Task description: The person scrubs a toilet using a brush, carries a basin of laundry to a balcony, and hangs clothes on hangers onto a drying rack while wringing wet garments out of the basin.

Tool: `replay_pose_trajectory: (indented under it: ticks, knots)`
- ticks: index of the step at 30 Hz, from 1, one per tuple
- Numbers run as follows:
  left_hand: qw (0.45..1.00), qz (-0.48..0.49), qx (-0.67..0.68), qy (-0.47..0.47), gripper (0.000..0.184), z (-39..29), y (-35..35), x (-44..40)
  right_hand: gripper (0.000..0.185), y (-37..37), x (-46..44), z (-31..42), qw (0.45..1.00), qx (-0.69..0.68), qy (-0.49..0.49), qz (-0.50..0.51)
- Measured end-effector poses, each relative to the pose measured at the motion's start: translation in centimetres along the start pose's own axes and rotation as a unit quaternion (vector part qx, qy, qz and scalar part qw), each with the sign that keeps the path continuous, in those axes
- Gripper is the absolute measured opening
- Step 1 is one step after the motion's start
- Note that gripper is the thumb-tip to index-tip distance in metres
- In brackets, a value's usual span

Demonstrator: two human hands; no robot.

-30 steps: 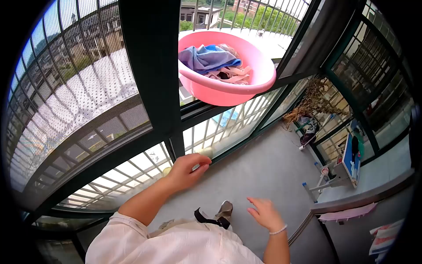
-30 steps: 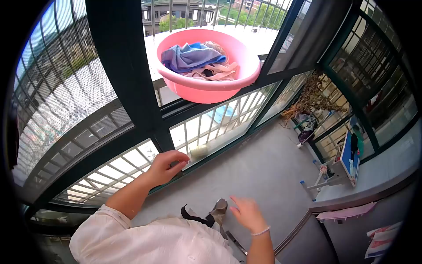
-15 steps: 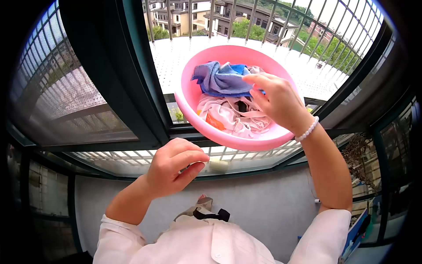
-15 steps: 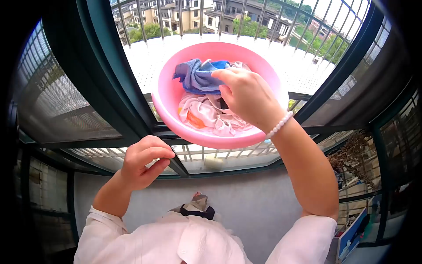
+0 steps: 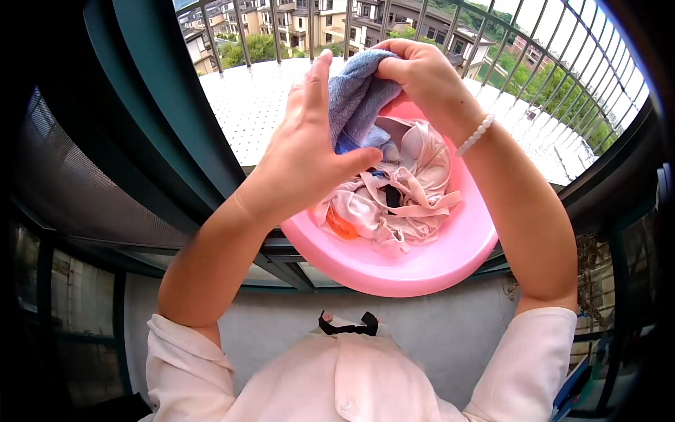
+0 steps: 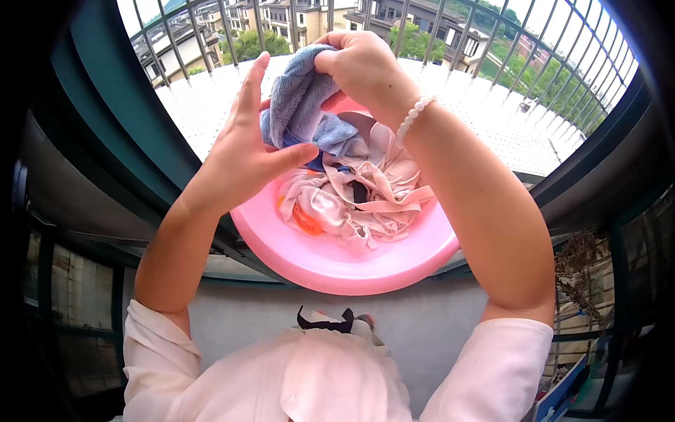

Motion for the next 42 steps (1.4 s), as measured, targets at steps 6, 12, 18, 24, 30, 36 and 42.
replay_pose_trajectory:
  ticks: [6, 12, 18, 24, 30, 36, 42]
  knots:
    - [0.962, 0.018, 0.186, 0.198, 0.056, 1.5, -1.7, -6.2, 0.027, 3.7, -1.7, -0.5, 0.989, -0.134, 0.055, -0.017]
    - [0.907, -0.087, 0.396, 0.112, 0.047, 0.0, -3.9, -9.1, 0.038, 3.2, -1.4, -3.4, 0.954, -0.262, -0.135, 0.060]
    - [0.921, -0.105, 0.340, 0.161, 0.043, 1.2, -4.6, -8.3, 0.027, 3.7, -3.1, -4.8, 0.954, -0.297, -0.025, 0.017]
    - [0.717, -0.028, 0.672, 0.182, 0.036, -0.3, -5.3, -9.1, 0.025, 1.3, -4.7, -2.3, 0.907, -0.407, 0.053, -0.094]
    - [0.670, -0.273, 0.657, 0.214, 0.018, 3.5, -1.1, -10.5, 0.025, -3.0, -8.5, -0.1, 0.959, -0.150, 0.189, -0.149]
    - [0.591, -0.406, 0.664, 0.211, 0.024, 7.4, 1.1, -11.3, 0.033, -7.7, -13.1, 0.2, 0.964, -0.245, 0.033, 0.097]
    - [0.568, -0.524, 0.569, 0.281, 0.036, 8.4, 2.3, -8.3, 0.024, -13.9, -14.3, -0.4, 0.910, -0.337, -0.055, 0.236]
Point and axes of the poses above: each hand's wrist, its own x-axis away from the middle knuckle, its own y-axis out of the back of the hand, z = x × y, the point moved 3 cm from there along -x, towards the middle knuckle, and after that the axes turned 4 degrees about -y, right-handed, at the moved point
